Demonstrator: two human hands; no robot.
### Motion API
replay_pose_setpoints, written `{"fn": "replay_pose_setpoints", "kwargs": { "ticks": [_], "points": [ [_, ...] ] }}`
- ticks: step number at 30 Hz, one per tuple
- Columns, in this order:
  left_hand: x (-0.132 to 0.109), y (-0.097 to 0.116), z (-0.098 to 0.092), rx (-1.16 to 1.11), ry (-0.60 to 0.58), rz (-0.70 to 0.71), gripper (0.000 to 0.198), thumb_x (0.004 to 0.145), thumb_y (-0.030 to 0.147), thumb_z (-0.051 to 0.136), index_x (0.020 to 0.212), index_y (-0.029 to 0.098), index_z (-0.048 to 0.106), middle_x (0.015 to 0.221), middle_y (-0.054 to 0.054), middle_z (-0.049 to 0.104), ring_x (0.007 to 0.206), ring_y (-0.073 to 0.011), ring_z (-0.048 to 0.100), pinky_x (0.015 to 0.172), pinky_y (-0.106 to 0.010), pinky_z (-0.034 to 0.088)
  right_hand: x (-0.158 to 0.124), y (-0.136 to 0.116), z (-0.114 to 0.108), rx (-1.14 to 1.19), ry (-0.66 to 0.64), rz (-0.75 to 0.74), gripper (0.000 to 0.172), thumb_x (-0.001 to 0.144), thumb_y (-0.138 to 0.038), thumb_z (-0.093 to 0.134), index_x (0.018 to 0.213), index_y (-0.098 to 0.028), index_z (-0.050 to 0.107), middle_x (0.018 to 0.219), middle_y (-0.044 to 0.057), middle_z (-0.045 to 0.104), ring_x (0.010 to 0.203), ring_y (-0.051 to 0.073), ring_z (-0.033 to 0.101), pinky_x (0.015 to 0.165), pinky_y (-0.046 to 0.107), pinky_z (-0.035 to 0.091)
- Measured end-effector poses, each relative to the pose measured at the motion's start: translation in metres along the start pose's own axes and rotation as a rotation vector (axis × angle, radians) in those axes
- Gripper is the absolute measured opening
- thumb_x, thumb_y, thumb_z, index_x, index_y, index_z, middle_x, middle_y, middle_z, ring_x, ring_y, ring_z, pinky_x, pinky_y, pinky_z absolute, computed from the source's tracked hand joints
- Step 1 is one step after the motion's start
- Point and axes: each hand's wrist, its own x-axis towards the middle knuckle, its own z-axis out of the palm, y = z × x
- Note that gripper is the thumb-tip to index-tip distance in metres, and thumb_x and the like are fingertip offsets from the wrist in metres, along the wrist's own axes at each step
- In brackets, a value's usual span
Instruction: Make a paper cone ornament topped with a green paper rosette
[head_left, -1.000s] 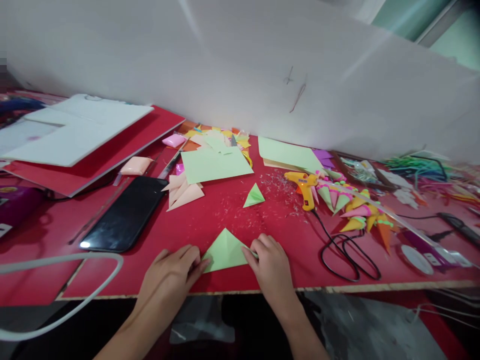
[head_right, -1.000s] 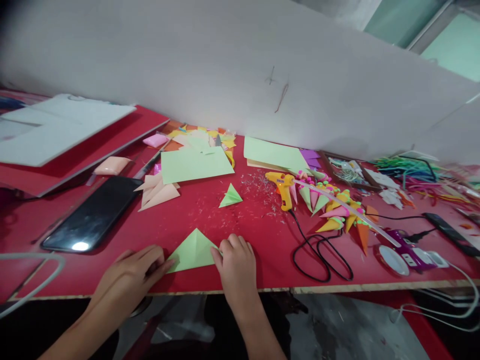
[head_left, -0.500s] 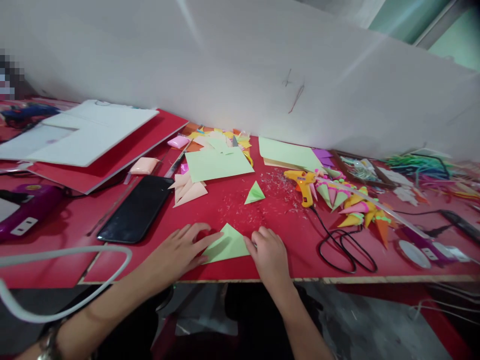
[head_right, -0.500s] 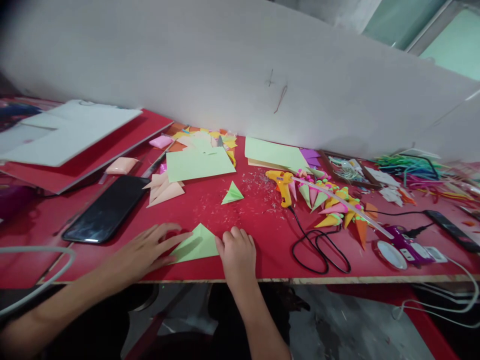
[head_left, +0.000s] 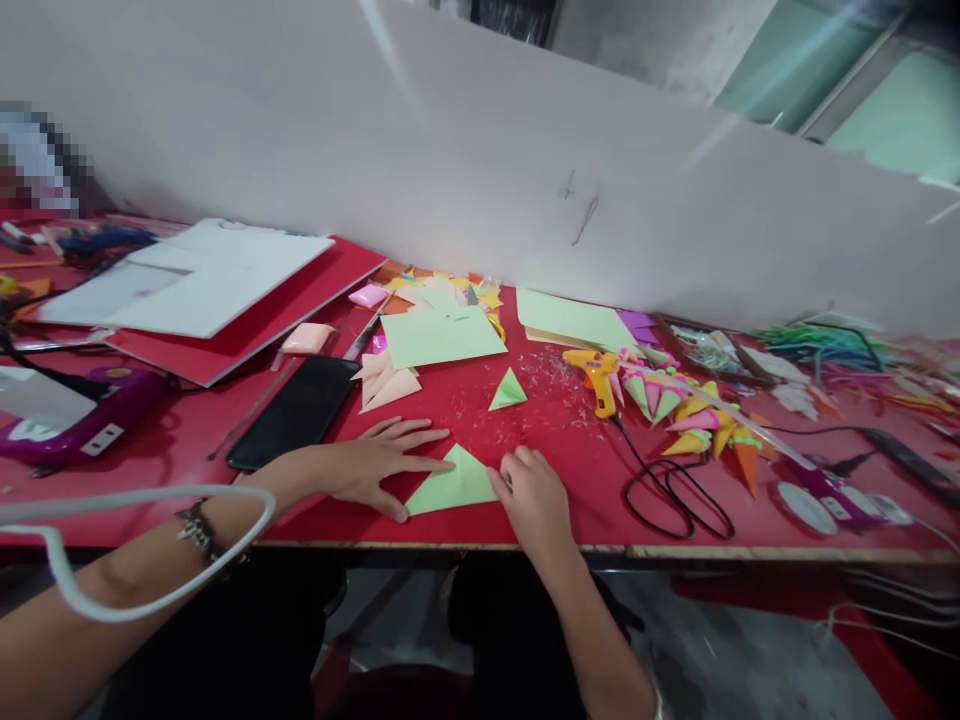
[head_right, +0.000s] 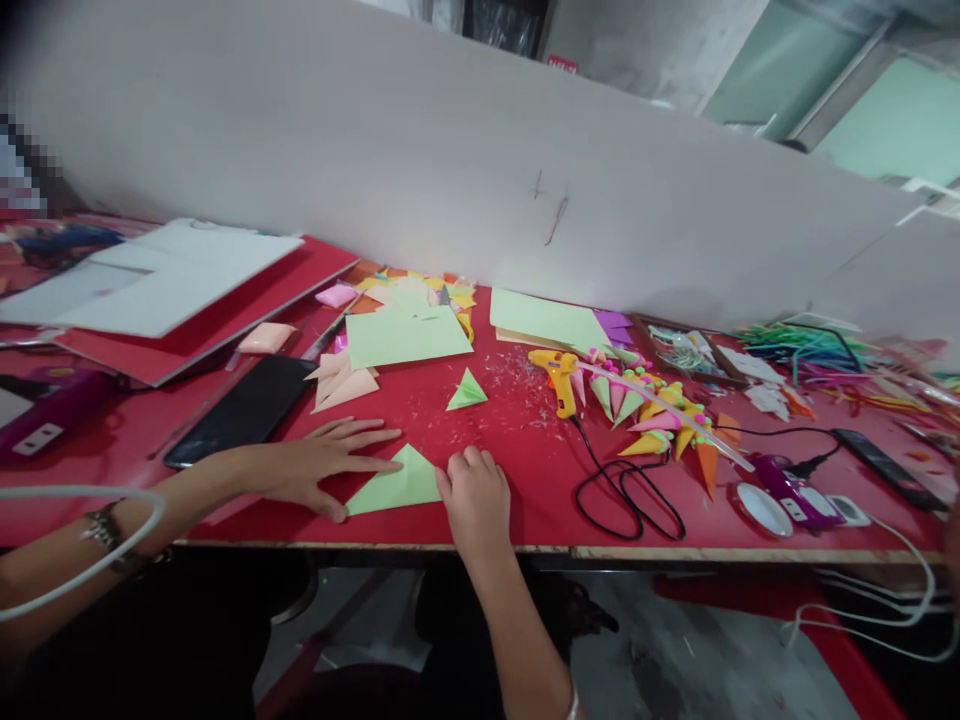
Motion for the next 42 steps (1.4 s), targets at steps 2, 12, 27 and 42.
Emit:
{"fn": "replay_pose_setpoints", "kwargs": {
  "ticks": [2,12,27,42],
  "points": [
    [0.000,-0.001,0.000,-0.001,0.005,0.002,0.067,0.075,0.055,0.050,0.134,0.041,0.020,0.148,0.000,0.004,0.133,-0.0318,0.002,0.104,-0.052,0.012,-0.006,-0.008,-0.005,-0.001,0.066,-0.075,0.009,0.082,-0.023,0.052,0.079,-0.019,0.059,0.084,0.005,0.059,0.079,0.019,0.049,0.067,0.029,0.033],
    [0.002,-0.004,0.004,0.045,0.008,0.001,0.068,0.074,0.057,0.051,0.134,0.038,0.023,0.148,-0.003,0.008,0.133,-0.0307,0.002,0.104,-0.052,0.010,-0.044,-0.061,0.008,0.240,0.019,-0.365,0.034,0.085,-0.024,0.043,0.119,-0.023,0.047,0.112,0.003,0.053,0.088,0.020,0.045,0.078,0.036,0.035],
    [0.000,0.005,-0.005,-0.020,-0.034,-0.034,0.071,0.071,0.062,0.050,0.133,0.043,0.022,0.148,0.001,0.005,0.133,-0.0339,0.001,0.103,-0.055,0.011,-0.052,0.021,-0.004,0.291,0.062,0.005,0.032,0.079,-0.018,0.049,0.103,-0.037,0.062,0.108,0.004,0.052,0.094,0.023,0.044,0.079,0.039,0.040],
    [-0.007,0.011,0.002,-0.045,0.073,0.018,0.073,0.066,0.052,0.061,0.131,0.038,0.031,0.147,-0.004,0.009,0.132,-0.0344,0.006,0.102,-0.057,0.011,-0.053,0.014,-0.007,0.373,0.217,-0.023,0.035,0.079,-0.019,0.048,0.114,-0.020,0.053,0.110,0.009,0.054,0.104,0.022,0.047,0.091,0.039,0.038]
  ]
}}
